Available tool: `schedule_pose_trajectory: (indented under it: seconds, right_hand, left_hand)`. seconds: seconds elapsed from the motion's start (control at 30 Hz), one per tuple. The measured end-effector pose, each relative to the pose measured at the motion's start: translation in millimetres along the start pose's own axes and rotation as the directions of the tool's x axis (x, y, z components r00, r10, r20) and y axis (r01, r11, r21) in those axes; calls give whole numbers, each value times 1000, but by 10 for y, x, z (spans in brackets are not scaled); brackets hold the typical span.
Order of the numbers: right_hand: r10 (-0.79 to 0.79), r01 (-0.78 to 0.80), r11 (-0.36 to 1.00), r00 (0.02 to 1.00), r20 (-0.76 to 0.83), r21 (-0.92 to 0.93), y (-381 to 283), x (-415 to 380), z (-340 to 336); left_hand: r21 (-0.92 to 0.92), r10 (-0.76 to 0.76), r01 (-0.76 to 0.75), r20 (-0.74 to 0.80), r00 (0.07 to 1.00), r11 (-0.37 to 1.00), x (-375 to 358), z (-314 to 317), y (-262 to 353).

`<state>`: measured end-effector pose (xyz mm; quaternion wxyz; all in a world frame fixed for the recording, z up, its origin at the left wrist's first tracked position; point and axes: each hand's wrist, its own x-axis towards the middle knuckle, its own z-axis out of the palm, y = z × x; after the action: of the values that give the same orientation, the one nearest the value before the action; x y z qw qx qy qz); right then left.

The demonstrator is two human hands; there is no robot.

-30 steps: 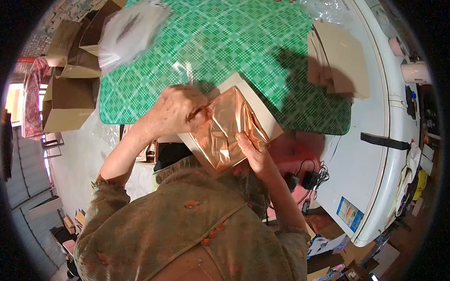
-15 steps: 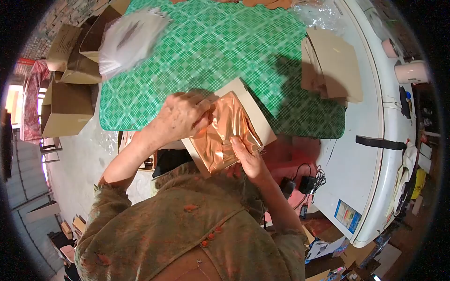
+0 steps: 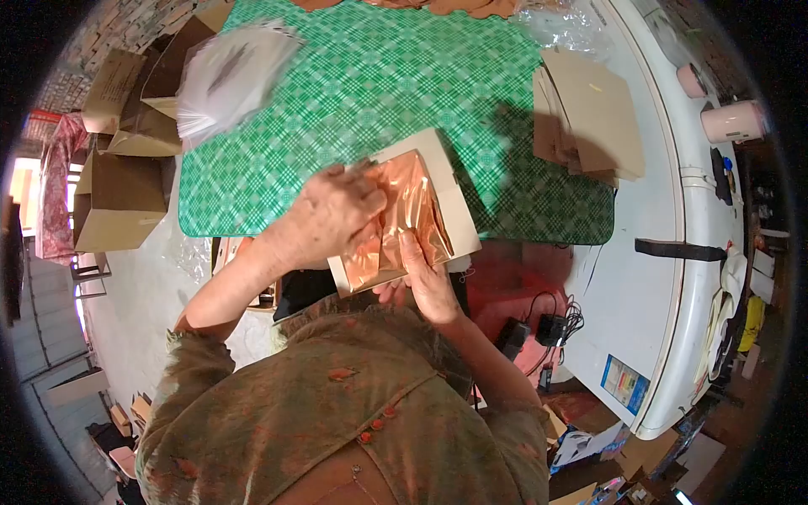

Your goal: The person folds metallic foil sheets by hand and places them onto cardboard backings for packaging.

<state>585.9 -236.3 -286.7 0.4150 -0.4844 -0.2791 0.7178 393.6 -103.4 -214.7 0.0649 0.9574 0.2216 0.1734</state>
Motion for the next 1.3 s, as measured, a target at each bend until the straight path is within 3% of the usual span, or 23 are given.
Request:
schedule_pose_trajectory:
  seconds: [0.1,0.2,0.27,0.37,0.47,0.5,0.6,0.63,0.7,0.77,0.83,0.9,0.93,1.0,1.03,1.1,1.2,1.3]
  right_hand:
    - [-43,44,997,999,-24,69,64,19,42]
    - [-58,56,995,998,32,82,147,18,100]
    - [-80,73,994,993,92,80,180,23,159]
    - [-116,112,991,992,54,70,-4,53,372]
    - [-111,109,994,983,147,25,-219,249,420]
    - [6,-11,999,989,150,34,-278,354,403]
    - [75,9,963,952,298,-270,-755,317,325]
    - [85,9,937,964,254,-349,-846,256,296]
    - [270,-82,734,946,179,-674,-1102,220,84]
    - [77,59,608,988,133,-792,-1300,218,-284]
    - [-232,246,609,964,127,-754,-1789,236,-588]
    - [-628,243,232,777,45,-942,-2259,540,-766]
    - [-779,373,78,602,176,-925,-2422,1001,-1374]
    - [-824,182,-116,531,197,-976,-2970,1483,-1634]
    - [-771,-110,-155,635,51,-982,-3346,1480,-1325]
    - [-802,-241,-223,596,37,-945,-3590,1897,-1534]
    - [-762,-463,-290,641,-90,-837,-3751,2476,-1809]
    - [-826,-541,-247,552,-118,-804,-3618,2956,-2125]
  left_hand:
    - [-100,-128,119,-82,988,988,-27,-132,5]
    - [-104,-98,86,-116,988,991,-178,-139,93]
    - [-105,-66,43,-218,974,994,-242,-78,178]
    - [-142,-171,166,-28,985,976,-351,-161,100]
    - [-126,-237,227,-70,969,966,-322,-250,-148]
    - [-78,-254,246,-103,962,966,-298,-242,-218]
    - [14,-283,290,-183,942,957,-254,-105,-475]
    - [-5,-285,288,-170,943,958,-249,-94,-516]
    - [-47,-290,286,-134,948,957,-283,-51,-531]
    - [-85,-272,261,-176,946,962,-311,70,-535]
    - [-106,-250,231,-229,941,967,-281,32,-504]
    - [-135,-250,223,-239,938,965,-280,72,-535]
    - [-147,-250,219,-243,937,964,-280,87,-550]
    - [-148,-250,218,-257,933,965,-277,102,-561]
    - [-149,-252,219,-264,931,964,-279,117,-564]
    - [-156,-256,218,-291,922,963,-267,151,-580]
    - [-135,-301,277,-218,928,951,-304,142,-571]
    - [-160,-316,284,-239,918,945,-270,140,-557]
